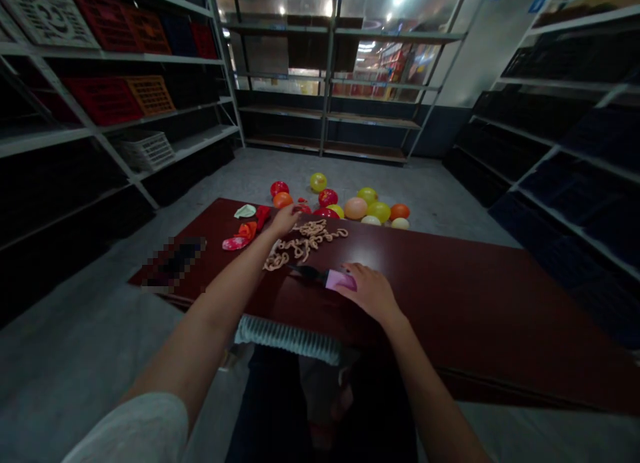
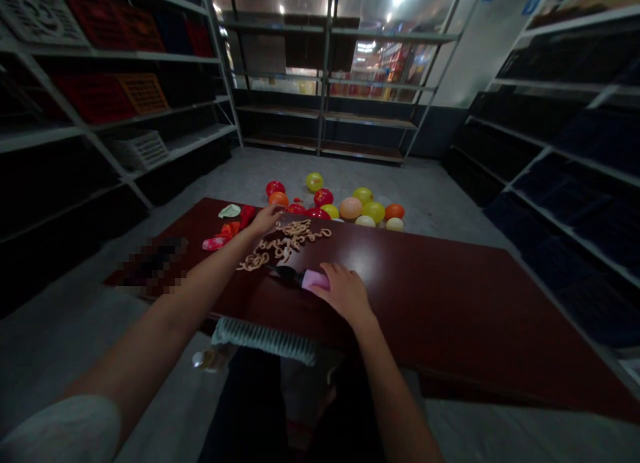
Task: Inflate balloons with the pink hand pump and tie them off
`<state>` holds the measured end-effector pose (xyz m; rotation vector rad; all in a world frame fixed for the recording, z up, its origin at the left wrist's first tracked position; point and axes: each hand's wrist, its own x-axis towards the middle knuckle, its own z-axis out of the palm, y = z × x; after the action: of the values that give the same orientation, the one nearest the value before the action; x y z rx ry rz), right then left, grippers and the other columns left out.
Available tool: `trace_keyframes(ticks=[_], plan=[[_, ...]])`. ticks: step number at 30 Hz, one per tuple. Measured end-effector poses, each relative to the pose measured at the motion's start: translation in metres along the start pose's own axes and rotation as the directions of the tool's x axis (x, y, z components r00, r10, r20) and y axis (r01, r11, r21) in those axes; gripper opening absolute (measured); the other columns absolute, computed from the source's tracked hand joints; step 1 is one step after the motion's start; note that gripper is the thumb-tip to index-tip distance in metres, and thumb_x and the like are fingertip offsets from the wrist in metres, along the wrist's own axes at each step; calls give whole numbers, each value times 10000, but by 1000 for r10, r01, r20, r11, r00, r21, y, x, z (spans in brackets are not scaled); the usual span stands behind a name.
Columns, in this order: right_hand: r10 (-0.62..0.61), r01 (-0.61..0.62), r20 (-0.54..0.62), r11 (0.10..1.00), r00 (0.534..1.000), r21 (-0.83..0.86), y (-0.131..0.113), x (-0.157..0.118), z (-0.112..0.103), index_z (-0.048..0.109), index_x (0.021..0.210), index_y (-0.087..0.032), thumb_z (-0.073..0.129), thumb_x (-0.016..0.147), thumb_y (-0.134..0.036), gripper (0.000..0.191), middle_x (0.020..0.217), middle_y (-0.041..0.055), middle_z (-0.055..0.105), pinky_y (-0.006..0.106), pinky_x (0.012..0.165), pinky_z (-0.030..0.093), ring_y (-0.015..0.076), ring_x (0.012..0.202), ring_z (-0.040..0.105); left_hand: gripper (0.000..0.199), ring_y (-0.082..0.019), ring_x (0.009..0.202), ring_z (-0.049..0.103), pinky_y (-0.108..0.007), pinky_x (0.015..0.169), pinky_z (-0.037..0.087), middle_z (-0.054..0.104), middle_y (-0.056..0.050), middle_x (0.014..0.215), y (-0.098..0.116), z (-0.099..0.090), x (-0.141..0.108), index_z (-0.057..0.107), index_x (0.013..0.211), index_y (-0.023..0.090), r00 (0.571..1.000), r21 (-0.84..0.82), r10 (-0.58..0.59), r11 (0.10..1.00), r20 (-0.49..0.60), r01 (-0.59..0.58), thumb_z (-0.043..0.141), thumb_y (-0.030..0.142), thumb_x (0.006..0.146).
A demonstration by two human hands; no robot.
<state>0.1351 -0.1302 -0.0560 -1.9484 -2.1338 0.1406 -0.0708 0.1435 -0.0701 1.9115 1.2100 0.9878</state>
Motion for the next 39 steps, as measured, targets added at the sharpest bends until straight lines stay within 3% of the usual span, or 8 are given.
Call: trace_keyframes(ticks=[8, 13, 15, 18, 20, 22, 32, 39], plan=[[1, -1, -8, 1000, 1000, 14, -21, 6, 3, 695, 1184, -226, 710, 830, -586, 505, 1168, 134, 728, 404, 892, 469, 317, 1053, 657, 320, -280, 1197, 571, -394, 1047, 420, 636, -186, 1281, -32, -106, -68, 640, 1204, 116, 977, 491, -78, 855, -196, 167, 608, 250, 915], [222, -196, -44, 926, 974, 323, -16, 10, -3, 715, 1160, -245, 720, 777, -645, 554, 1019, 79, 757, 388, 798, 503, 286, 915, 680, 427, -301, 1225, 540, -406, 1051, 403, 602, -198, 1307, -52, -138, -113, 611, 1251, 115, 957, 567, -127, 782, -262, 259, 624, 401, 935], [282, -245, 22, 789, 959, 564, -12, 13, -3, 723, 1051, -217, 745, 757, -619, 499, 910, 61, 751, 361, 731, 523, 245, 809, 670, 351, -289, 1199, 552, -379, 1058, 400, 618, -181, 1268, -57, -142, -127, 652, 1167, 121, 975, 591, -106, 780, -197, 204, 654, 360, 910], [218, -344, 280, 361, 935, 867, -10, 12, -2, 696, 930, -203, 737, 786, -603, 427, 823, 67, 738, 348, 670, 565, 216, 717, 668, 189, -269, 1132, 583, -355, 1022, 425, 647, -150, 1199, -59, -144, -142, 689, 1044, 147, 975, 585, -111, 785, -195, 206, 620, 251, 901], [128, -411, 397, 108, 909, 905, -12, 9, 2, 684, 938, -200, 665, 845, -638, 449, 839, 93, 739, 367, 690, 593, 225, 731, 690, 188, -265, 1118, 593, -352, 1010, 429, 670, -150, 1165, -54, -145, -146, 703, 1006, 151, 962, 550, -103, 803, -252, 230, 554, 242, 938], [80, -421, 421, -19, 904, 907, -14, 6, 8, 676, 958, -199, 554, 895, -699, 519, 850, 104, 731, 378, 712, 600, 228, 746, 699, 251, -267, 1114, 599, -350, 1000, 424, 688, -157, 1154, -45, -148, -146, 715, 1001, 152, 955, 515, -68, 830, -289, 215, 500, 280, 978], [-1, -362, 368, -185, 930, 914, -9, 6, 26, 639, 945, -238, 494, 860, -786, 573, 791, 22, 678, 321, 646, 584, 160, 619, 622, 391, -198, 756, 586, -304, 749, 420, 659, -69, 773, 3, -163, -112, 618, 765, 181, 925, 300, -95, 930, -367, 214, 425, 405, 1021], [10, -313, 322, -203, 947, 928, -17, 3, 23, 690, 1083, -206, 467, 920, -705, 570, 1233, 109, 728, 303, 623, 609, 172, 763, 710, 236, -185, 846, 638, -271, 825, 466, 726, -70, 863, 48, -100, -113, 703, 781, 147, 979, -264, -139, 960, -151, 96, 588, 310, 907]])
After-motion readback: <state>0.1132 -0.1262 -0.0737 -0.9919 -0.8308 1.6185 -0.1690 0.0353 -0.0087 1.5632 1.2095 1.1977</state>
